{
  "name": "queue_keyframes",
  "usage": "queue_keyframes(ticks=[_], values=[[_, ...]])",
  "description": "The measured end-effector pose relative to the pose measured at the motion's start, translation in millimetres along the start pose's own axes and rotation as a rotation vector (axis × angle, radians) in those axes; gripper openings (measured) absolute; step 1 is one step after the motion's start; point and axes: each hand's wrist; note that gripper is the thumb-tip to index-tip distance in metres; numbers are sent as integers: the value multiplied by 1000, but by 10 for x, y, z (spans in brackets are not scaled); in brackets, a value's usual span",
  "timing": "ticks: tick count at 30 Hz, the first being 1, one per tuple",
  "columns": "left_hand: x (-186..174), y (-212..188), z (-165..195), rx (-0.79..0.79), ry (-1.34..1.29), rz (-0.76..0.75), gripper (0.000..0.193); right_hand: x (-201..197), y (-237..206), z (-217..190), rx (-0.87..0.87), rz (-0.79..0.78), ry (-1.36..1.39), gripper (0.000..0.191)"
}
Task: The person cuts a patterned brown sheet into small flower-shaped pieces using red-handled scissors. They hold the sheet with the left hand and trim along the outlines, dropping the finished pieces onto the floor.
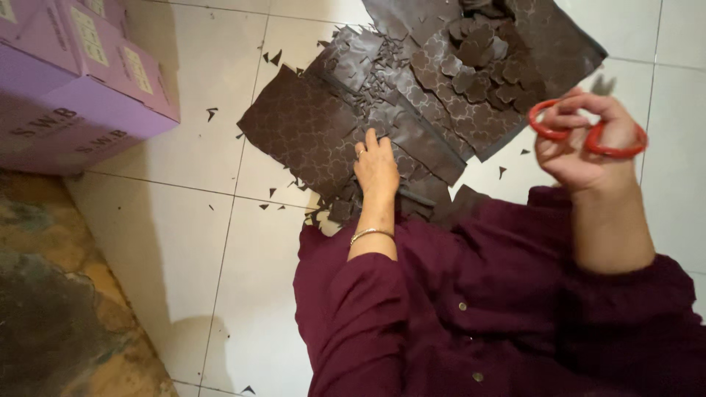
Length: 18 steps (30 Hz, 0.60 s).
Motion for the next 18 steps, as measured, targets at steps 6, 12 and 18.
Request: queue_keyframes(ticks=[6,12,18], values=[[-91,-79,45,13,-96,41,48,-132,161,264,238,-112,59,5],[-73,95,117,29,-603,201,36,-60,335,452,223,-98,-287,9],[-179,92,162,-42,-1808,-200,34,-26,361,609,248,-173,-489,13]])
Point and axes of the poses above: each hand's wrist, its own y-axis towards the middle knuckle, its own x-axis out of the palm, z = x × y, and after that the axes turned 14 degrees about -z, right-handed
